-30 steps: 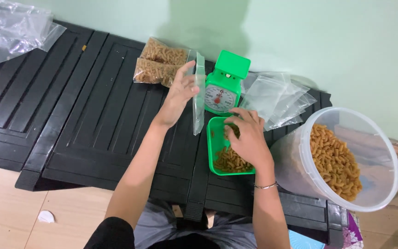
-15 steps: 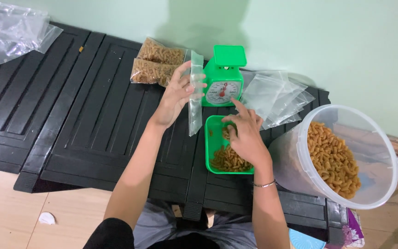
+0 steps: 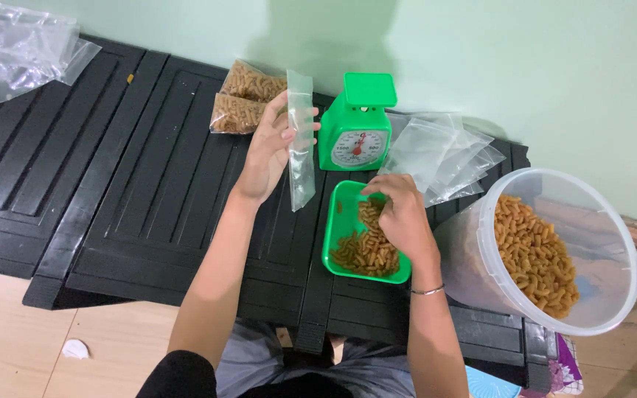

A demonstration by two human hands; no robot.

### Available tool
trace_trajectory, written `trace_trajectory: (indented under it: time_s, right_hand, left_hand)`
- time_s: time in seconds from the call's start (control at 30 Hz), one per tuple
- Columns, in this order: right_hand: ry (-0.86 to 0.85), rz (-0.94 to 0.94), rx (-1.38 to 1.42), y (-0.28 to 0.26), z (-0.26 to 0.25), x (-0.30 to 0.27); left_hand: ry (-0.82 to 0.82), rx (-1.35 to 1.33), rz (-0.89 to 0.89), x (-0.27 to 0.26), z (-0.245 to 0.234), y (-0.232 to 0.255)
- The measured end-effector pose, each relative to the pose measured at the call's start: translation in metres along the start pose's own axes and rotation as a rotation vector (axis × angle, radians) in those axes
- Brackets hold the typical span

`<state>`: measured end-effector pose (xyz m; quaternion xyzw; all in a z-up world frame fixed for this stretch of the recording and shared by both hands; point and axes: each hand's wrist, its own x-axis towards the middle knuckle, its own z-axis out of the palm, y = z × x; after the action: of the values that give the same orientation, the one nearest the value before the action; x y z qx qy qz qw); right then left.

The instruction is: Packaging snacks by scooping them into a tray, pouring them into plastic bags, and weighing them on a scale.

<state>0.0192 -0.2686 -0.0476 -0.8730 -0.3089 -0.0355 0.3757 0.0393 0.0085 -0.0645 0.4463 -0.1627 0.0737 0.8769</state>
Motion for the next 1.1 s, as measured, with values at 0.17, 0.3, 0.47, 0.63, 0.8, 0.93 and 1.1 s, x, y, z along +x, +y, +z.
trace_trajectory:
  time_s: [0.17,0.3,0.47,0.63,0.8,0.93,1.1]
  right_hand:
    - [0.001,-0.075,0.066,-0.007,0.009,0.007]
    - [-0.102,-0.078,0.076,-0.024,0.014,0.009]
    - [-0.136,-0.084,0.106,-0.041,0.005,0.012]
    - [-0.154,-0.052,0.086,-0.043,-0.004,0.012]
    - [0.05,-0.083,0.058,-0.04,-0.003,0.012]
    - [0.266,-0.054,0.179,-0.029,0.001,0.01]
    - [0.331,-0.183,0.473,-0.033,0.002,0.005]
  left_hand:
    - [0.026,-0.087,0.037,-0.004,0.011,0.017]
    - [0.023,0.018,0.135,-0.004,0.01,0.03]
    - [0.003,0.415,0.276,-0.013,0.027,0.041]
    - [0.039,0.984,0.419,-0.013,0.041,0.024]
    - [-0.127,1.149,0.482,-0.015,0.046,0.011]
    - [-0.172,1.228,0.55,-0.017,0.053,0.001]
    - [-0.23,1.389,0.67,-0.021,0.065,-0.012]
